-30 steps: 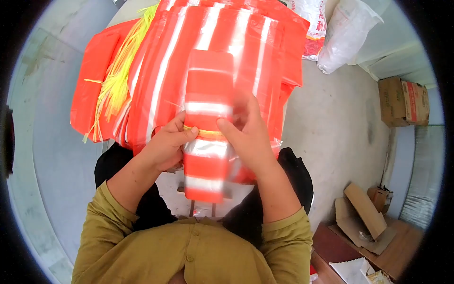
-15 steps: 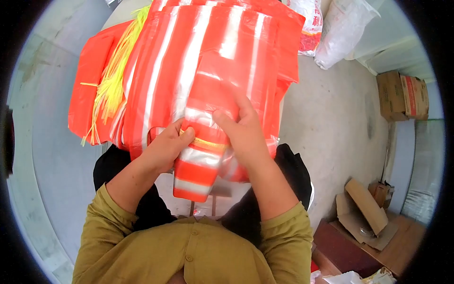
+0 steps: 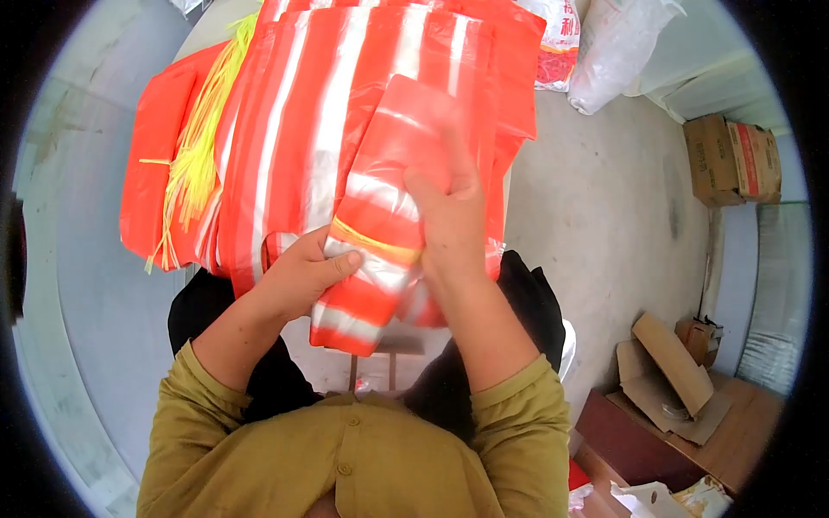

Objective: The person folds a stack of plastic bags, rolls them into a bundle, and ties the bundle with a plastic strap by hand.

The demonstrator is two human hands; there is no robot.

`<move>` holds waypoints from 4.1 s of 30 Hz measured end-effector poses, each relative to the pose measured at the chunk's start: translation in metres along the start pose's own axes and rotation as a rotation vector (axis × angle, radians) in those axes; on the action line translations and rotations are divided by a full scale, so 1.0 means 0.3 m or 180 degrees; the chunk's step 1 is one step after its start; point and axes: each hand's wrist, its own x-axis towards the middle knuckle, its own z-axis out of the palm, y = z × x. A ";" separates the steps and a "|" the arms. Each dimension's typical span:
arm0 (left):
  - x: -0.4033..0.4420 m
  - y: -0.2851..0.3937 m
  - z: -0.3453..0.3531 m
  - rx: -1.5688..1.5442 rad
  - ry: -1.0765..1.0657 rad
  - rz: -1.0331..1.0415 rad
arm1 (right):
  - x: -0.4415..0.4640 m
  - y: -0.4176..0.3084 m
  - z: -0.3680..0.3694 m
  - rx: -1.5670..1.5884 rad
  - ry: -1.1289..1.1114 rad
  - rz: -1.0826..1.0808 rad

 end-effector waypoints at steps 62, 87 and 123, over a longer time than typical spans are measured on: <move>-0.014 0.025 0.018 -0.0584 0.0423 -0.0024 | -0.029 0.041 -0.059 -0.1653 -0.1185 0.0529; 0.058 -0.005 -0.067 -0.0553 0.1166 0.0548 | -0.108 0.012 -0.059 -0.1200 -0.1341 0.0920; -0.016 0.033 -0.004 -0.0826 0.0936 0.1171 | -0.151 -0.038 -0.086 -0.1971 -0.2514 0.0786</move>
